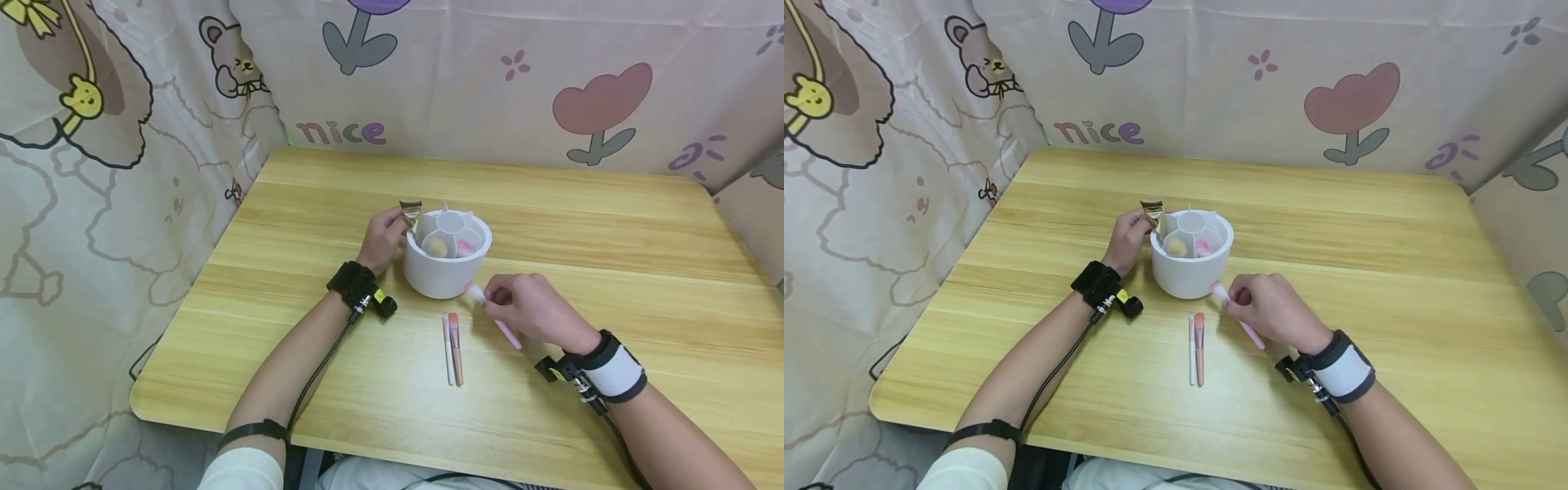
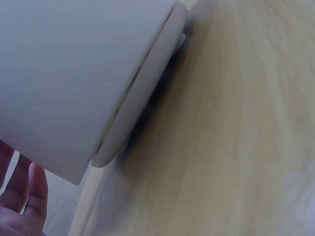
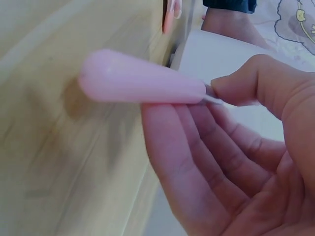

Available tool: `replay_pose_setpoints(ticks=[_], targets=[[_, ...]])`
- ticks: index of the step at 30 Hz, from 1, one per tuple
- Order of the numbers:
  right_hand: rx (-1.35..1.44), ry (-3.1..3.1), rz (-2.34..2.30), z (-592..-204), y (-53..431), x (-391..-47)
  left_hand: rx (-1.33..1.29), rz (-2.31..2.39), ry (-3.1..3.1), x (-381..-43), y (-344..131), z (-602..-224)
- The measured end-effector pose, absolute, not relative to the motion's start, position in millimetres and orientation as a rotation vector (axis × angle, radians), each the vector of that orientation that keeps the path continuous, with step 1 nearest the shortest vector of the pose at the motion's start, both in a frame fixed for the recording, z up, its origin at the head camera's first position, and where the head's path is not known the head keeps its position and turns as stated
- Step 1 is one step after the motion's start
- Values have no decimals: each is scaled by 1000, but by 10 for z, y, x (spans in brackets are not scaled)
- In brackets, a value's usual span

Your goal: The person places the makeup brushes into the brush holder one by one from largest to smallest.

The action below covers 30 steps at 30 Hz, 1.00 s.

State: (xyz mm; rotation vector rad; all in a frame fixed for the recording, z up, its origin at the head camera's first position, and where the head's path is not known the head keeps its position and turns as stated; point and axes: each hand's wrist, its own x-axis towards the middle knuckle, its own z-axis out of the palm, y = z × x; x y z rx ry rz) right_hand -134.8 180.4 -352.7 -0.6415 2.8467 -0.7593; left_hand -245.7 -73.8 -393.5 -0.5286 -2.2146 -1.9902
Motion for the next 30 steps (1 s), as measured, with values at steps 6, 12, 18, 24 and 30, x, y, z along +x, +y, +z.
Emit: replay_pose_setpoints(ticks=[6, 12, 18, 24, 30], targets=[[-701, 2876, -814, -3504, 1821, -1337, -527, -2000, -2202, -2463, -732, -3934], [-752, 2892, -842, -3467, 1826, -1323, -491, -1996, -2223, -2466, -728, -3938], [-829, 2925, -872, -3423, 1828, -1327, -456, -1965, -2262, -2463, -733, -3949], [-874, 2936, -936, -3377, 1837, -1318, -468, -1953, -2262, -2458, -728, -3945], [-888, 2974, -961, -3325, 1827, -1308, -528, -1936, -2261, -2439, -733, -3924]])
